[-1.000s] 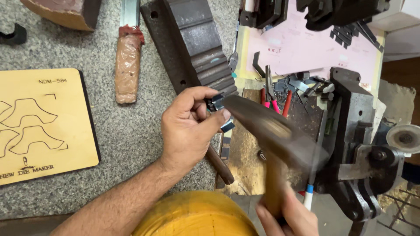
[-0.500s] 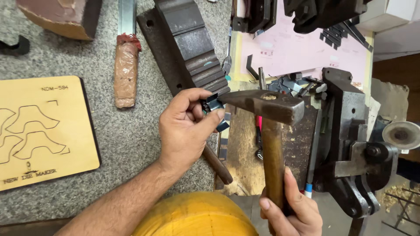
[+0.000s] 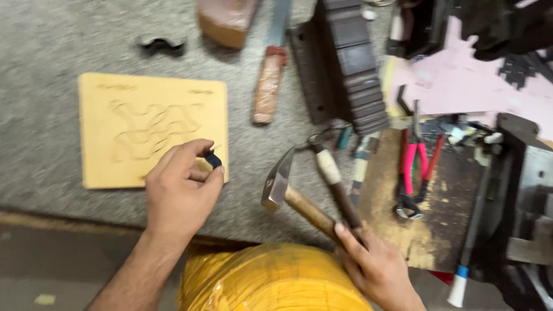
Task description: The person repeatedly places a small metal strip onto a wooden template, then uses a hammer to tap the strip against a metal anvil to shape it. The person checks the fit of the shaped strip against the template multiple times throughout the process.
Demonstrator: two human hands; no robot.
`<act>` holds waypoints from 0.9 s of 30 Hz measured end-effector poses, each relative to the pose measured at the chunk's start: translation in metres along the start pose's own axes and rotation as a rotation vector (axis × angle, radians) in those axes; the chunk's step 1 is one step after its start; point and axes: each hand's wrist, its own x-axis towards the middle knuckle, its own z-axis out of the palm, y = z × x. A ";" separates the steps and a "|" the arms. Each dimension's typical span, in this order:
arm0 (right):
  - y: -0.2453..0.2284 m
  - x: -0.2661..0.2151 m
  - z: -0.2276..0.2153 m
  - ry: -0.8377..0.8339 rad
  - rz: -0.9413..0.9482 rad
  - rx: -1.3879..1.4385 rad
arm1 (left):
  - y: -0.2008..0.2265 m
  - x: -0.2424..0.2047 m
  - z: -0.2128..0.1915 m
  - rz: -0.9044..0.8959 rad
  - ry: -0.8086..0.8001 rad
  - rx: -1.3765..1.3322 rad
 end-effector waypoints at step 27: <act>-0.171 0.219 0.107 0.121 0.163 0.238 | -0.095 0.062 -0.118 0.136 -0.331 -0.104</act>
